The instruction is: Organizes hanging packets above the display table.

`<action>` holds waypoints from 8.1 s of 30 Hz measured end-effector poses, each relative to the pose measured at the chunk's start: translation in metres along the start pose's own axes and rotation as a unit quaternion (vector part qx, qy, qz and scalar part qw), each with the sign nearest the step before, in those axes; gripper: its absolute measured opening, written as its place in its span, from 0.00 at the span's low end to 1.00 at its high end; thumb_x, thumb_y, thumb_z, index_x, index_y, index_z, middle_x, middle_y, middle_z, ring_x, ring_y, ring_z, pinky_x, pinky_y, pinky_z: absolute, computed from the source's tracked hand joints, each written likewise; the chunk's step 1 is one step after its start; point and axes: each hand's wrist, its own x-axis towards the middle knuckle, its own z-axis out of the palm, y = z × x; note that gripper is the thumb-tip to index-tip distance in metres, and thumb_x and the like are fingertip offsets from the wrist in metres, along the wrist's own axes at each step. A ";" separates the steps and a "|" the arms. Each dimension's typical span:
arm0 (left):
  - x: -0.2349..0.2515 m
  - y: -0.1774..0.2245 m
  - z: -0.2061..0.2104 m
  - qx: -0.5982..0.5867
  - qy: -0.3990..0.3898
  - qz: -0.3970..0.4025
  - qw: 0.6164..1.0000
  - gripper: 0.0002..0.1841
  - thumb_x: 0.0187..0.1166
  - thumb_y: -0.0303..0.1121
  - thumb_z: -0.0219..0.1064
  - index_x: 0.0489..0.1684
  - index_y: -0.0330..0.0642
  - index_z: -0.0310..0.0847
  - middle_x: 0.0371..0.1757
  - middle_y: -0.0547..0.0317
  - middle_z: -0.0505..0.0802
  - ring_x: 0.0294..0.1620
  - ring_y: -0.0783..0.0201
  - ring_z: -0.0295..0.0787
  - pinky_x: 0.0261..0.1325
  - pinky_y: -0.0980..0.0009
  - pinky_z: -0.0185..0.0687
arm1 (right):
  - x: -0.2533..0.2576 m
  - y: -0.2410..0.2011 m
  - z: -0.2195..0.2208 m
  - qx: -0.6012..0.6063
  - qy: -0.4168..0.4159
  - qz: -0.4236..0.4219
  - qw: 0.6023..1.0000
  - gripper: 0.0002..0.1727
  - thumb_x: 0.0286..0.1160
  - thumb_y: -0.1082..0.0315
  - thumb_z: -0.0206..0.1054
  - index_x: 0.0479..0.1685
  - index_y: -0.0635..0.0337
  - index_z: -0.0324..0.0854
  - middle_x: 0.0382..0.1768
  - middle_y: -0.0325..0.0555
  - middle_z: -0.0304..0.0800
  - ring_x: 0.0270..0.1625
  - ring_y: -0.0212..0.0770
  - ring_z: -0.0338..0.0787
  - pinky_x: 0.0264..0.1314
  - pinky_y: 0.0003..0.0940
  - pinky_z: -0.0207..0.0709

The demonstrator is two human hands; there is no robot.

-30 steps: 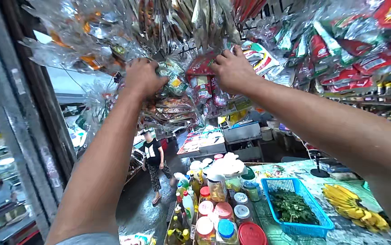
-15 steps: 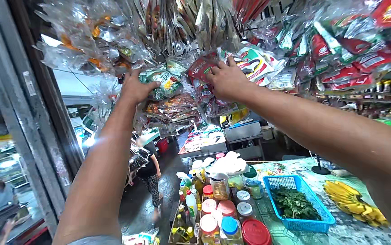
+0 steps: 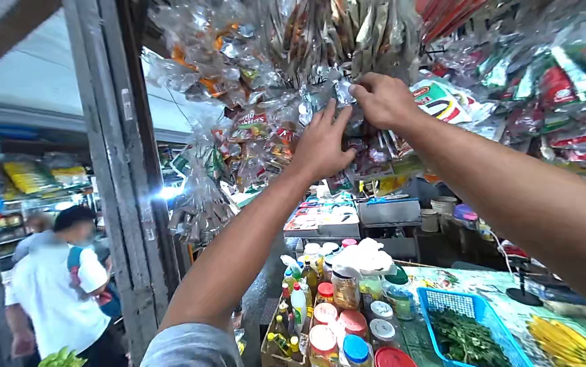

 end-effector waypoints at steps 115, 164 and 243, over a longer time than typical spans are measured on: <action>-0.003 -0.275 -0.017 0.030 -0.147 -0.095 0.984 0.24 0.89 0.48 0.48 0.71 0.53 0.86 0.79 0.52 0.83 0.84 0.48 0.71 0.82 0.39 0.66 | 0.180 -0.141 0.252 -0.011 -0.049 0.059 0.997 0.35 0.67 0.59 0.73 0.76 0.66 0.75 0.74 0.63 0.80 0.79 0.61 0.77 0.75 0.68 0.69; -0.036 -0.294 -0.012 0.004 -0.127 -0.053 0.991 0.26 0.89 0.48 0.45 0.73 0.55 0.84 0.84 0.59 0.79 0.91 0.53 0.62 0.85 0.37 0.57 | 0.190 -0.149 0.268 0.032 0.036 0.055 0.997 0.33 0.68 0.57 0.75 0.75 0.60 0.78 0.74 0.58 0.81 0.81 0.53 0.76 0.82 0.55 0.69; -0.053 -0.278 -0.048 -0.112 -0.144 -0.053 0.982 0.16 0.88 0.40 0.64 0.70 0.58 0.86 0.65 0.62 0.92 0.66 0.66 0.88 0.71 0.57 0.79 | 0.207 -0.145 0.246 -0.213 -0.012 0.079 0.974 0.32 0.73 0.60 0.69 0.76 0.66 0.77 0.79 0.65 0.75 0.86 0.60 0.70 0.85 0.60 0.61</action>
